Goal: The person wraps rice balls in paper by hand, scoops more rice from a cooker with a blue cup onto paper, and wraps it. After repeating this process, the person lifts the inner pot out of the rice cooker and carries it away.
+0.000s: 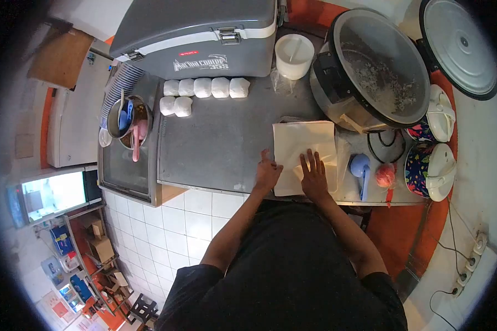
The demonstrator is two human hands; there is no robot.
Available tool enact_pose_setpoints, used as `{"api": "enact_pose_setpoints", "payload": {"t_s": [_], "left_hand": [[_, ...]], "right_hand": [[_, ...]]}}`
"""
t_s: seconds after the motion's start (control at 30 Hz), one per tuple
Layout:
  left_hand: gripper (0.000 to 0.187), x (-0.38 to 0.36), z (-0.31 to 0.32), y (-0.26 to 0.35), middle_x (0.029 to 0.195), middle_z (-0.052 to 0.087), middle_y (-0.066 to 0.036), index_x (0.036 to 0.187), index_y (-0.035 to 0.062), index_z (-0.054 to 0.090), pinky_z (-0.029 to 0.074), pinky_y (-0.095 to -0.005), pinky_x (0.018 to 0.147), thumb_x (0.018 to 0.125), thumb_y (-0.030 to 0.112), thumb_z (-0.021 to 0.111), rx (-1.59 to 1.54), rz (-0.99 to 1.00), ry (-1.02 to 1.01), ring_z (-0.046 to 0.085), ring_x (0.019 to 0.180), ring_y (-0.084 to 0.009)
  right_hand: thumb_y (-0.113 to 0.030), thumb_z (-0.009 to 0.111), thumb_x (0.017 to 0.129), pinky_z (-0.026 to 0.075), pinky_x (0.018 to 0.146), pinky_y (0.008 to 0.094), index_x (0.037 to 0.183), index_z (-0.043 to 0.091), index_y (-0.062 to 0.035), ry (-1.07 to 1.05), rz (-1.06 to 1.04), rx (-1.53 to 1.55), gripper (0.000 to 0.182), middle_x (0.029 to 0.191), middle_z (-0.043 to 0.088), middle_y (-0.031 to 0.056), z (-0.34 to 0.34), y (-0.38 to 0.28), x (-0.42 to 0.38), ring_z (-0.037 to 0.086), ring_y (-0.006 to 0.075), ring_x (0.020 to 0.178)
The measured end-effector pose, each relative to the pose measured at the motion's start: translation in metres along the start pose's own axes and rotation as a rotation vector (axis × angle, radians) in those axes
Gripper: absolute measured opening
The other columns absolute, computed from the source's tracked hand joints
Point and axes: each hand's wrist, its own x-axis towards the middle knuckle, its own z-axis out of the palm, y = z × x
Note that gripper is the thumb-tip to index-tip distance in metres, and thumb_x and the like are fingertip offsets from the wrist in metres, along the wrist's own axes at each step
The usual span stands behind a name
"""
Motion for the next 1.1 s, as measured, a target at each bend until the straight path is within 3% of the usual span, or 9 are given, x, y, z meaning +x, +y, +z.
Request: {"api": "enact_pose_setpoints", "payload": {"t_s": [0.07,0.2,0.37,0.5,0.57,0.67,0.77,0.9,1.1], "left_hand": [[0.086,-0.005,-0.002,0.0,0.096,0.065,-0.026,0.143,-0.0002,0.019,0.051,-0.0492,0.087,0.076,0.01,0.073,-0.318,0.05,-0.023,0.063,0.095,-0.0435],[0.09,0.011,-0.018,0.015,0.093,0.065,-0.026,0.143,0.0013,0.02,0.049,-0.0495,0.089,0.072,0.005,0.075,-0.134,0.131,-0.112,0.063,0.096,-0.0435],[0.091,0.061,-0.013,0.046,0.1,0.064,-0.029,0.145,0.0043,0.019,0.05,-0.051,0.083,0.071,0.002,0.073,0.063,0.53,0.219,0.061,0.093,-0.0472],[0.083,0.086,-0.027,0.062,0.107,0.063,-0.029,0.142,0.0027,0.03,0.049,-0.0525,0.083,0.071,0.005,0.073,0.168,0.496,0.143,0.06,0.096,-0.0483],[0.067,0.071,-0.049,0.091,0.124,0.057,-0.026,0.137,0.0038,0.042,0.044,-0.0533,0.095,0.077,0.01,0.07,0.441,0.308,-0.144,0.058,0.108,-0.0415],[0.056,0.085,-0.019,0.089,0.117,0.061,-0.021,0.131,0.0081,0.05,0.046,-0.0486,0.095,0.079,0.018,0.069,0.859,0.374,-0.179,0.058,0.109,-0.0368],[0.04,0.122,0.008,0.073,0.109,0.064,-0.015,0.119,0.0089,0.059,0.046,-0.0444,0.095,0.082,0.022,0.065,0.711,0.786,-0.18,0.059,0.108,-0.0333],[0.018,0.117,0.009,0.102,0.101,0.062,-0.014,0.094,0.0063,0.068,0.046,-0.0426,0.091,0.088,0.021,0.06,0.356,0.666,-0.186,0.058,0.102,-0.0315],[0.017,0.055,0.011,0.085,0.091,0.061,-0.012,0.097,0.0064,0.066,0.05,-0.0404,0.083,0.086,0.017,0.058,0.414,0.916,-0.08,0.059,0.095,-0.0297]], "right_hand": [[-0.001,0.053,0.077,0.026,0.111,0.0569,0.151,0.024,-0.0093,0.021,-0.021,-0.018,0.08,0.157,0.016,0.0196,0.002,0.004,0.0,0.021,0.042,0.143],[-0.002,0.055,0.076,0.031,0.107,0.0566,0.151,0.026,-0.0165,-0.023,0.001,0.003,0.082,0.156,0.018,0.0198,-0.01,0.005,-0.001,0.024,0.0429,0.141],[-0.001,0.054,0.078,0.032,0.107,0.0584,0.152,0.026,-0.0187,-0.021,-0.031,-0.009,0.081,0.157,0.016,0.0196,-0.015,0.009,0.002,0.024,0.0457,0.14],[-0.002,0.053,0.081,0.031,0.107,0.0604,0.151,0.027,-0.0186,-0.074,-0.021,0.051,0.077,0.157,0.016,0.0196,-0.019,0.014,0.004,0.024,0.0465,0.139],[-0.003,0.053,0.081,0.031,0.107,0.0607,0.151,0.027,-0.0186,-0.094,-0.015,0.071,0.076,0.157,0.015,0.0196,-0.025,0.017,0.005,0.023,0.0464,0.14],[-0.005,0.052,0.082,0.03,0.107,0.0611,0.151,0.027,-0.0185,-0.134,-0.045,0.053,0.075,0.157,0.015,0.0197,-0.024,0.021,0.004,0.023,0.0462,0.14],[-0.007,0.053,0.083,0.03,0.107,0.0613,0.152,0.025,-0.0187,-0.149,-0.075,0.012,0.075,0.157,0.015,0.0199,-0.023,0.027,0.006,0.023,0.046,0.14],[-0.009,0.054,0.083,0.03,0.107,0.0616,0.152,0.024,-0.0189,-0.229,-0.065,0.033,0.076,0.157,0.014,0.0204,-0.029,0.025,0.009,0.022,0.0455,0.14],[-0.009,0.054,0.079,0.031,0.107,0.059,0.147,0.036,-0.0154,-0.174,-0.087,0.047,0.071,0.152,0.025,0.0211,-0.016,0.033,0.007,0.025,0.0453,0.139]]}}
